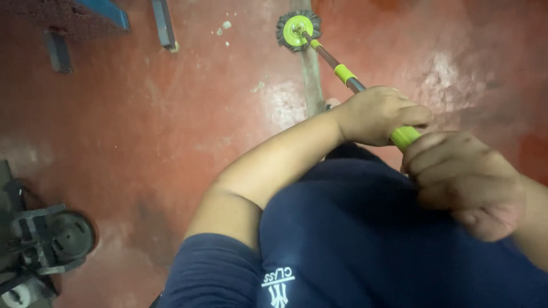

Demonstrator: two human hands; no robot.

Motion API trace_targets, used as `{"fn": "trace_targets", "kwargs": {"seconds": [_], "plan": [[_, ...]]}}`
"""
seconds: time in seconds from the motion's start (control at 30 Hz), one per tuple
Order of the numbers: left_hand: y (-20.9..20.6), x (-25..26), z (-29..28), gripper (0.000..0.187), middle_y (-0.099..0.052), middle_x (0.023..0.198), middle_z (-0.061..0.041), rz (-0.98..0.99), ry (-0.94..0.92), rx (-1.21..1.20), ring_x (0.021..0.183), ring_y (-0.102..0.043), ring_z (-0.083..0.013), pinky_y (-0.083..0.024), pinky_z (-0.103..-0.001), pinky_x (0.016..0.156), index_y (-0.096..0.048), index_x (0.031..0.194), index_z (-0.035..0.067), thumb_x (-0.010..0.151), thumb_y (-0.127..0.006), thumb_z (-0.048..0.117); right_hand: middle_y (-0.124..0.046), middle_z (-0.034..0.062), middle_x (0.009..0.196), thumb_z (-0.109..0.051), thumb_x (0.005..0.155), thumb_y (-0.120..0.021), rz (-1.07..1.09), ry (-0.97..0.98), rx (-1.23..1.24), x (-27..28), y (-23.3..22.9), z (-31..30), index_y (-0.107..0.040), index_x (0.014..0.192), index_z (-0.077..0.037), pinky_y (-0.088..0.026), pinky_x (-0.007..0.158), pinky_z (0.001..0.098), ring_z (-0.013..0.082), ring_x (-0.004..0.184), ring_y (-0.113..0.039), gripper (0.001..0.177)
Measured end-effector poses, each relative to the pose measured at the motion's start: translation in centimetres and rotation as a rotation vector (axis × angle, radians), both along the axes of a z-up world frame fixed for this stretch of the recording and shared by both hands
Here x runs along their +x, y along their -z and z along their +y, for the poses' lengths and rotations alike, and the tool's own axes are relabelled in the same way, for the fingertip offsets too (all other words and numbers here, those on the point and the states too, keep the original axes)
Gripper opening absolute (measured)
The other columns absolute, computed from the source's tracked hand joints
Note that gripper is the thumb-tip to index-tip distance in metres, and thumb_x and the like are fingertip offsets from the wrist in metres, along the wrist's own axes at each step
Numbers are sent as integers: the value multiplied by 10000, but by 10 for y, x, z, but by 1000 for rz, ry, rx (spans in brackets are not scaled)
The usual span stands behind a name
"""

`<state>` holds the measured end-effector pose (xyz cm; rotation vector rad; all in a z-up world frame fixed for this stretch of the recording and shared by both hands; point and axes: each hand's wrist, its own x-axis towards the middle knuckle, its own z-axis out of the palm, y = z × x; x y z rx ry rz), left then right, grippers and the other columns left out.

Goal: The person is mopping the red floor in a gym environment.

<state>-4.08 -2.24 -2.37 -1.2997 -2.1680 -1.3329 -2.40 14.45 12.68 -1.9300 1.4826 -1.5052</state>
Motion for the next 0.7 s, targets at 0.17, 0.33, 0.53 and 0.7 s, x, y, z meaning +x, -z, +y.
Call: {"fn": "trace_targets", "kwargs": {"seconds": [0.17,0.33,0.53,0.7], "plan": [[30,-44,-20,210,-673,790,-43,2,-73,-39,766,-678,-314,-526,-452,690,-590,967,165,883,-722,305,-614,55,697,-302,1054,-432,-28,77,7,-39,44,-9,-609,799,-94,-585,775,459,279,669,-665,374],[70,-123,-48,197,-680,813,-51,-3,-154,-143,817,-684,-329,-527,-465,746,-602,967,161,871,-710,294,-608,47,704,-311,1099,-393,-49,220,0,-106,85,-32,-592,827,-71,-569,792,429,259,687,-650,414],[82,-194,-98,158,-703,963,-56,-160,-345,-246,1006,-676,-300,-482,-455,932,-626,948,144,888,-657,286,-637,33,754,-345,1131,-410,-30,467,123,-189,132,-68,-635,942,-56,-498,1018,429,226,772,-676,412],[105,-239,-126,171,-682,1045,-65,-225,-524,-284,1116,-627,-294,-397,-502,1095,-647,1007,140,886,-614,257,-620,18,762,-317,1134,-404,-28,416,162,-246,161,-99,-611,933,-81,-479,1058,449,230,780,-643,373]]}}
